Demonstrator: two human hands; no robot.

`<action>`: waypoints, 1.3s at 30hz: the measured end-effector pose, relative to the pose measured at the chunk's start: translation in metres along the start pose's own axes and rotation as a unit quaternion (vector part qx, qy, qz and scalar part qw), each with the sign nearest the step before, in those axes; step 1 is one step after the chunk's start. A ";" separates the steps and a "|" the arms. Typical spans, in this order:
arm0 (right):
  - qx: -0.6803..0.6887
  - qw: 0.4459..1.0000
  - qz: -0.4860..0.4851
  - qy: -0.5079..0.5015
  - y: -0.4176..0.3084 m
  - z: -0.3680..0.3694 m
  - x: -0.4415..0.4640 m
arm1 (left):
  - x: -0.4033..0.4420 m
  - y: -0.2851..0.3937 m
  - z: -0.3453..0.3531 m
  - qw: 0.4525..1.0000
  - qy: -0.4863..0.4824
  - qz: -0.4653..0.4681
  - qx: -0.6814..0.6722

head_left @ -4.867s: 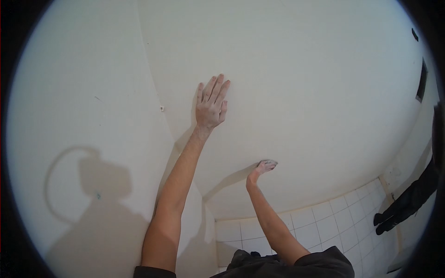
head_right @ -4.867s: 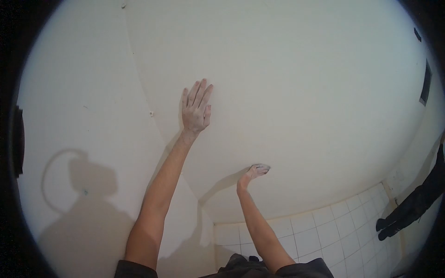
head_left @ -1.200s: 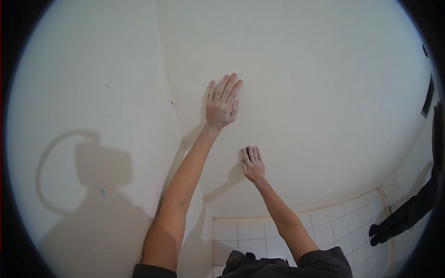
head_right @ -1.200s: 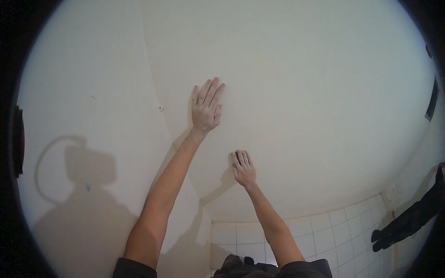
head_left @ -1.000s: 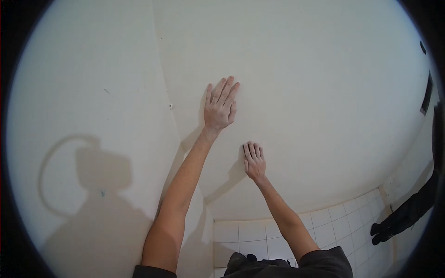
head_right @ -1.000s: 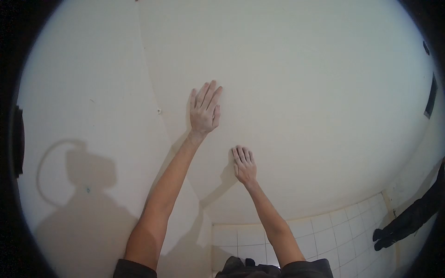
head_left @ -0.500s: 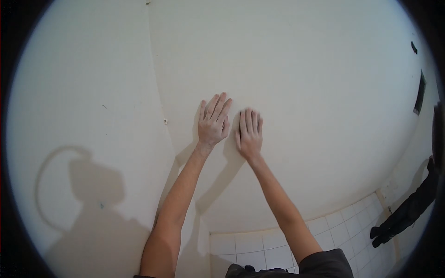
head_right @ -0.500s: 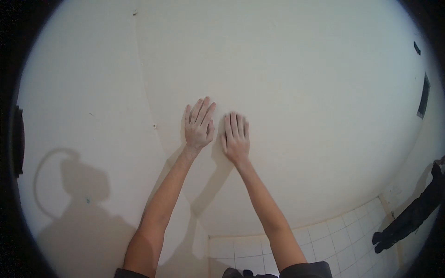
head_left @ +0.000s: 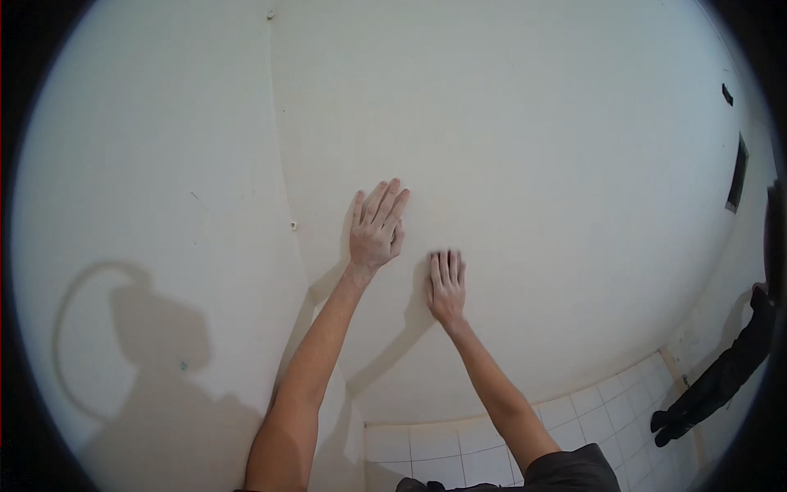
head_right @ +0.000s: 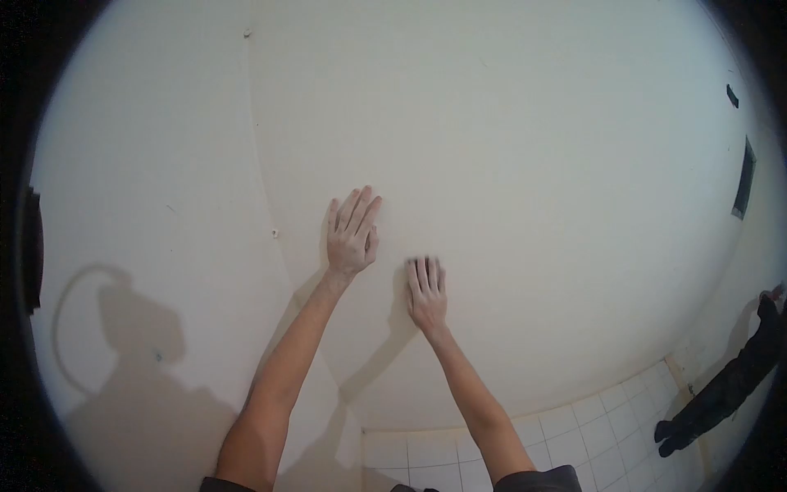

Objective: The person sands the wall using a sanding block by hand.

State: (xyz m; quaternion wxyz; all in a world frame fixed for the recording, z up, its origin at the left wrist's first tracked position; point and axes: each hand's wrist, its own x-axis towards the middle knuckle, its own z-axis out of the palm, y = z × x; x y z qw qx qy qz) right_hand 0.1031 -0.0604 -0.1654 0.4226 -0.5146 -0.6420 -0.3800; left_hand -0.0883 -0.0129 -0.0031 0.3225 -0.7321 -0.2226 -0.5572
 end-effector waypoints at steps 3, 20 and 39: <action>0.048 0.996 0.004 0.078 -0.006 -0.021 0.087 | -0.001 0.000 0.001 1.000 -0.001 -0.008 0.005; 0.004 0.992 -0.053 -0.118 0.015 0.026 -0.100 | -0.002 -0.002 -0.001 1.000 -0.005 0.002 -0.008; 0.014 0.998 -0.051 -0.042 0.001 -0.025 0.035 | -0.008 0.000 0.000 0.999 -0.033 -0.008 0.012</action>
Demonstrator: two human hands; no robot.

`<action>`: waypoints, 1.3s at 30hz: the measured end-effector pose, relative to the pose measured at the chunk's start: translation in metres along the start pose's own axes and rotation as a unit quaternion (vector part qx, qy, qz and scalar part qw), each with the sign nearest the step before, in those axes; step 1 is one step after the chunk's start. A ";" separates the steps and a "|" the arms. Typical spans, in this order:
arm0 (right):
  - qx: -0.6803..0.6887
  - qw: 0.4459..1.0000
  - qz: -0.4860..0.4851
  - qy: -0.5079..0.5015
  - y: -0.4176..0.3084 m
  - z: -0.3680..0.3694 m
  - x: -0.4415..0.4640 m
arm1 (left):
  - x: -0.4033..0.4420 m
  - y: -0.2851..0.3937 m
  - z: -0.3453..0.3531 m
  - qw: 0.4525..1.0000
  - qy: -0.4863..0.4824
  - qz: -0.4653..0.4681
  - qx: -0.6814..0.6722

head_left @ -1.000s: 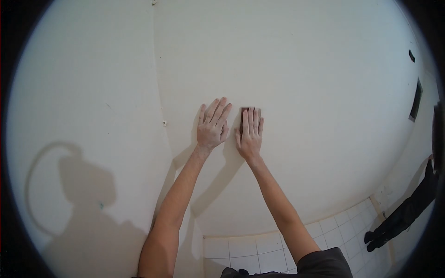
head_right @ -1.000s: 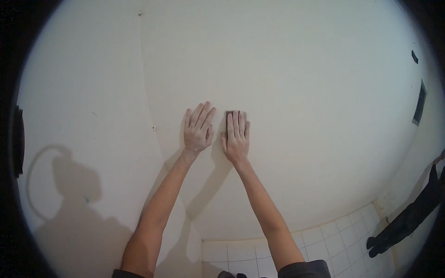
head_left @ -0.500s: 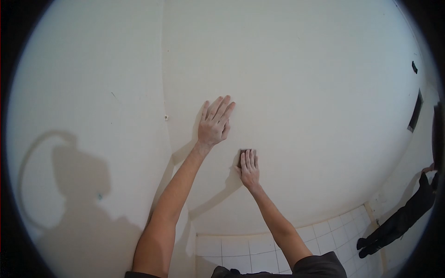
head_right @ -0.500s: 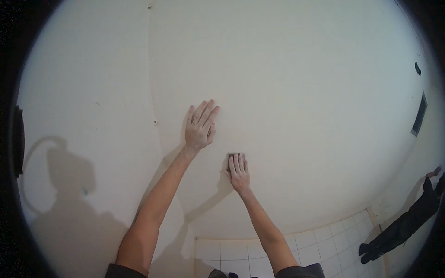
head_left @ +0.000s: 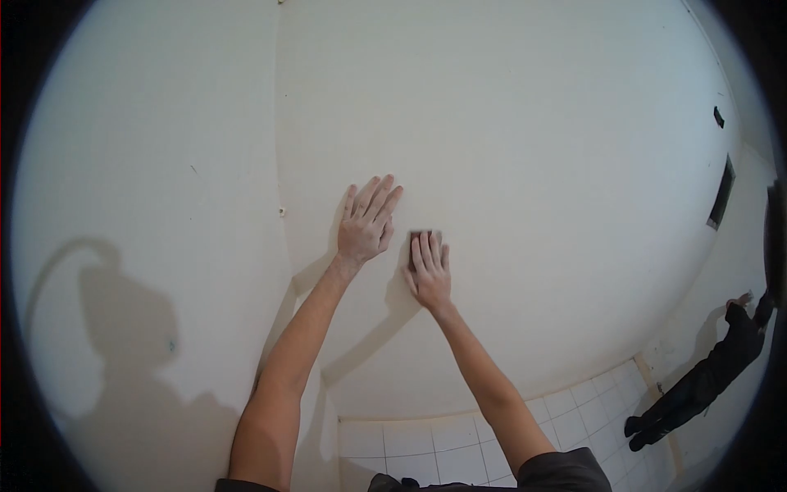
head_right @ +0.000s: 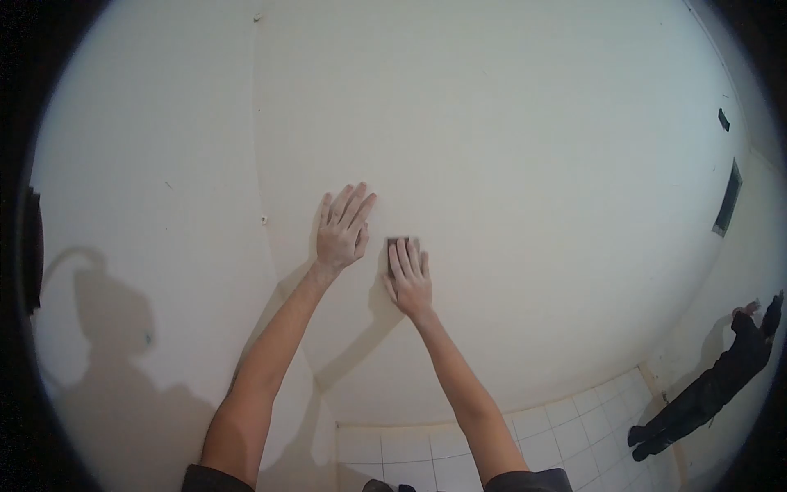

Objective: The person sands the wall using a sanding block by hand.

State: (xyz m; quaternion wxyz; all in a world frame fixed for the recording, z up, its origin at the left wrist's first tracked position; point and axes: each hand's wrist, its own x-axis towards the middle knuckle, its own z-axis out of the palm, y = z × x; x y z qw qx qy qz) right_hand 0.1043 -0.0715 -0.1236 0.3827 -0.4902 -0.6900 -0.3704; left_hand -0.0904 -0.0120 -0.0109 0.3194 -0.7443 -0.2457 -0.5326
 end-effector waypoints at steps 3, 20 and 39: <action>0.000 0.997 0.010 -0.078 -0.002 0.007 -0.059 | 0.000 0.000 0.000 1.000 -0.002 0.001 0.009; 0.026 0.995 0.061 0.073 -0.007 -0.038 0.088 | -0.002 0.001 0.005 1.000 0.005 0.014 0.009; 0.021 0.997 0.075 0.000 -0.012 0.002 -0.013 | -0.003 0.002 0.001 1.000 -0.011 0.004 0.002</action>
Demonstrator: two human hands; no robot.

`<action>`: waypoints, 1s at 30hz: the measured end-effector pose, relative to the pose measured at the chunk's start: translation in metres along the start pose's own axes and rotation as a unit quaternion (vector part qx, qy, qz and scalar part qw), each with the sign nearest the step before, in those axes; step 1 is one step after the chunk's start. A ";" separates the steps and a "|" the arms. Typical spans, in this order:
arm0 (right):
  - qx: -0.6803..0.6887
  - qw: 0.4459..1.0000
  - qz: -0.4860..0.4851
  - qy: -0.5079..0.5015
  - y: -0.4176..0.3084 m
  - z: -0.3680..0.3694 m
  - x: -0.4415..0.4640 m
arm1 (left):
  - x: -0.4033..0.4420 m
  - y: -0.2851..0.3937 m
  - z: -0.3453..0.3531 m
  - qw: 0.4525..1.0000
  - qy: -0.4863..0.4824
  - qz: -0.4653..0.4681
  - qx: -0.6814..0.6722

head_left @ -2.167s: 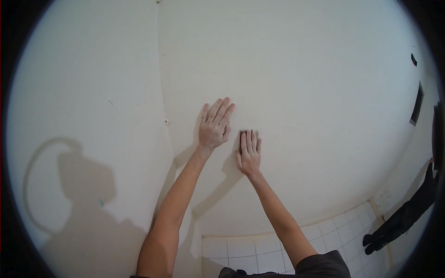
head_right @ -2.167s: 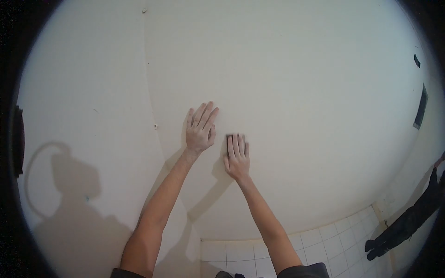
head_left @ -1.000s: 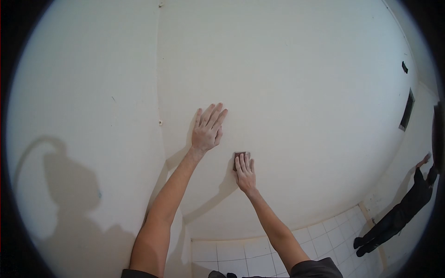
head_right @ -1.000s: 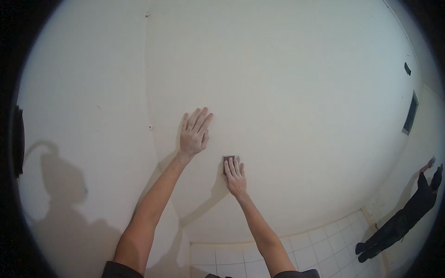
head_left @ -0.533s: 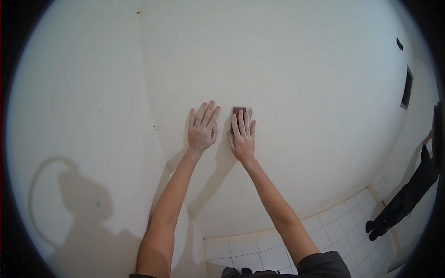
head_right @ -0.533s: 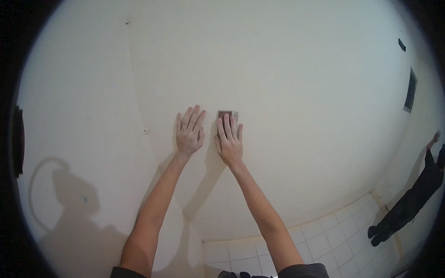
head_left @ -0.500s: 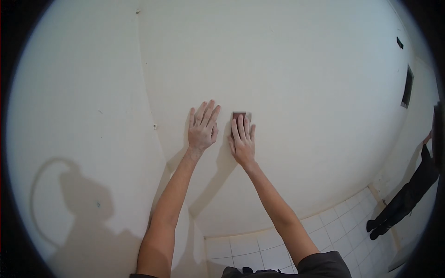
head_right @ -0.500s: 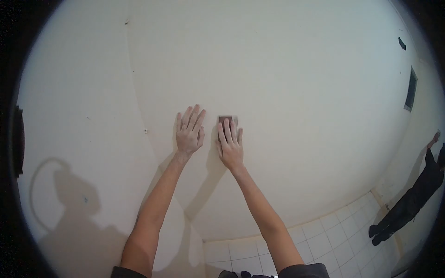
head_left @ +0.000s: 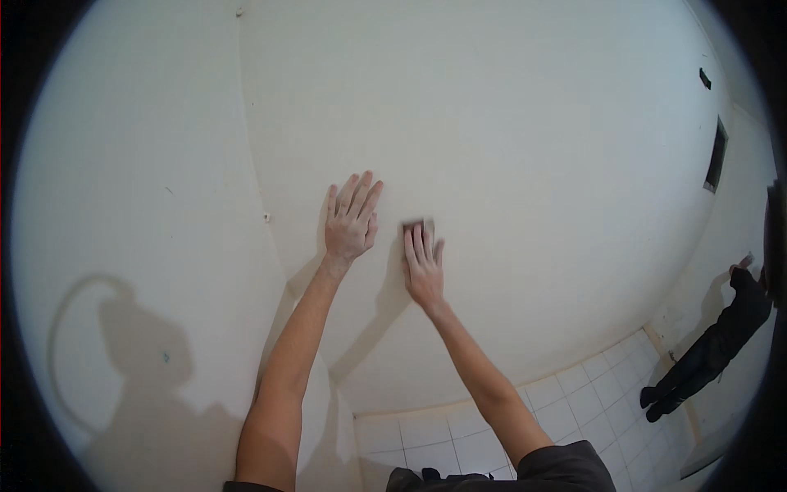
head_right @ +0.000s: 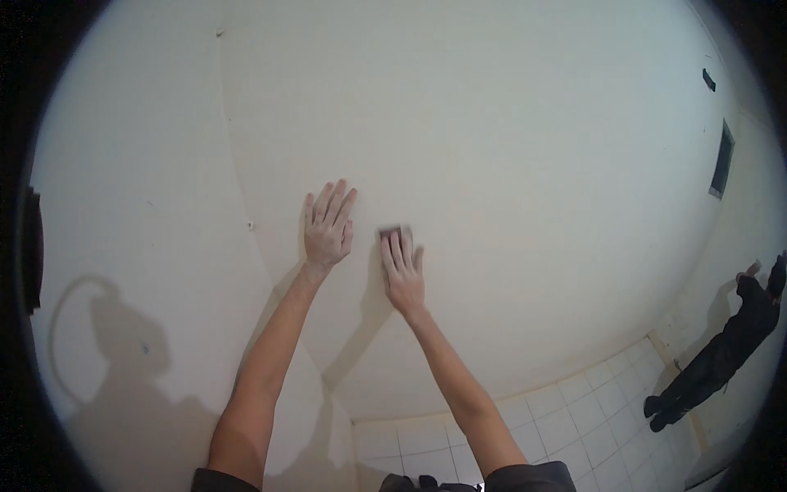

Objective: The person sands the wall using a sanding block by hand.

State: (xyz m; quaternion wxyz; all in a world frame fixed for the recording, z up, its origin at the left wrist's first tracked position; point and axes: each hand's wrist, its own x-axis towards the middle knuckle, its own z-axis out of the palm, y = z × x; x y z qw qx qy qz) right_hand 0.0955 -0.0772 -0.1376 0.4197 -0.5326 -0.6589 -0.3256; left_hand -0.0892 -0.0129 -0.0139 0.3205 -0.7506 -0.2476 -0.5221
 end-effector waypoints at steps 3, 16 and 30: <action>0.008 0.998 -0.003 0.067 -0.009 -0.025 0.076 | 0.000 -0.001 0.002 1.000 0.000 0.001 0.004; 0.000 0.998 0.029 -0.063 0.006 0.029 -0.061 | -0.002 -0.003 0.003 1.000 -0.004 0.007 -0.005; -0.009 0.999 0.025 0.031 -0.017 -0.036 0.093 | -0.002 -0.002 0.006 1.000 -0.001 0.002 0.010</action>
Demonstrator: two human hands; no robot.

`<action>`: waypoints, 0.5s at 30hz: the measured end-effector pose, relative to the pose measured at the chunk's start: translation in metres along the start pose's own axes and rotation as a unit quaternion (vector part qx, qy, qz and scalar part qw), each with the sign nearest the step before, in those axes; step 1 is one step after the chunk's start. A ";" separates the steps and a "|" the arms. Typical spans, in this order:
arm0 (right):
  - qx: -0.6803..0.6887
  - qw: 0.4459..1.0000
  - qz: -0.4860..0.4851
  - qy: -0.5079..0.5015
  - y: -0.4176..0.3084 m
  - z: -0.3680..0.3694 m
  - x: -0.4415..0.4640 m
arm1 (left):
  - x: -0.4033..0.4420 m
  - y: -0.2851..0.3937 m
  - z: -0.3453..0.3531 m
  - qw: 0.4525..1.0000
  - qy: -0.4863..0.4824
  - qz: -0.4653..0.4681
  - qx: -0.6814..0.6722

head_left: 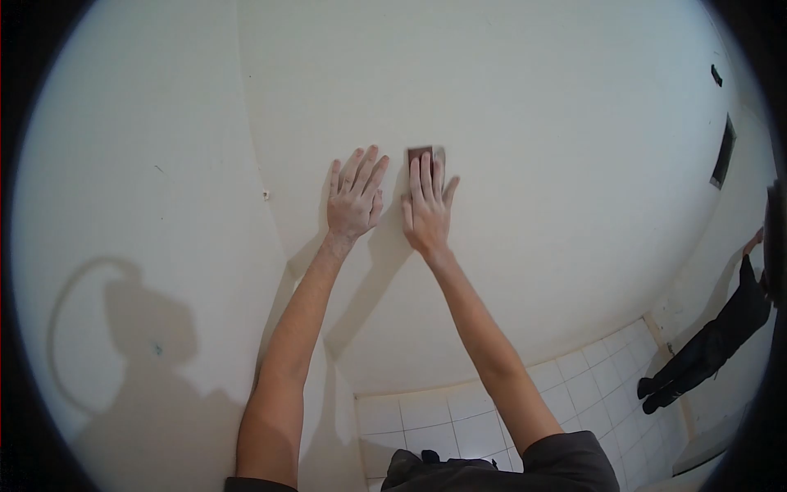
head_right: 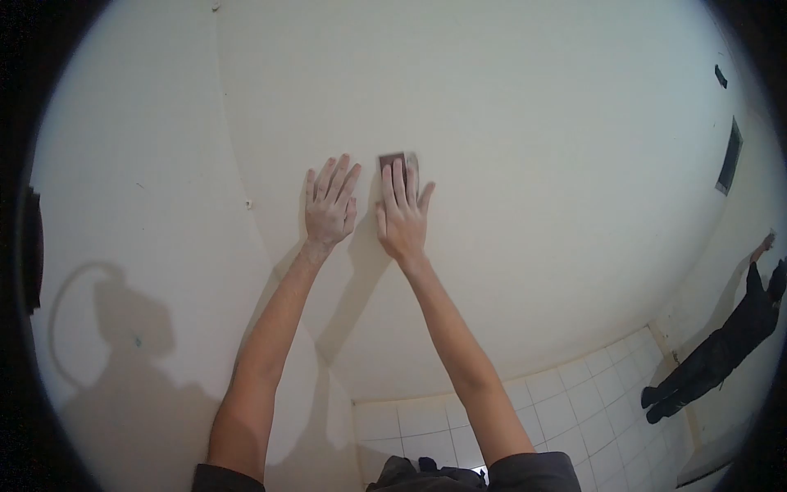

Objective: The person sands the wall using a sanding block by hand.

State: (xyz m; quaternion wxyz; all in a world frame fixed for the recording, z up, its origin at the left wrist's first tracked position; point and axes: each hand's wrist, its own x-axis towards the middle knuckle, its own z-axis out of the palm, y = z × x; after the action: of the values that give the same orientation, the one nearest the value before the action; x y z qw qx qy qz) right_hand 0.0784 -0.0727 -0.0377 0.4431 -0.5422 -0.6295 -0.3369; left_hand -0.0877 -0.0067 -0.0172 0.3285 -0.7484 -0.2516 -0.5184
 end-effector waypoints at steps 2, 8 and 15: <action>-0.010 1.000 -0.015 0.019 0.001 -0.002 0.016 | 0.000 0.000 -0.001 1.000 0.001 0.000 0.001; 0.020 0.999 0.000 -0.040 0.014 0.034 -0.081 | 0.001 0.000 -0.002 1.000 -0.007 0.002 -0.006; 0.028 0.969 0.035 -0.242 0.022 0.053 -0.280 | 0.000 0.000 -0.001 1.000 -0.004 0.011 0.000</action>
State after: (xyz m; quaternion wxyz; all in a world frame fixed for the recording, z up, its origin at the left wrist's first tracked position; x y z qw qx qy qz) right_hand 0.0950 -0.1278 -0.3177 0.3042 -0.6162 -0.7081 -0.1621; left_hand -0.0886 -0.0078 -0.0173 0.3336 -0.7534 -0.2447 -0.5112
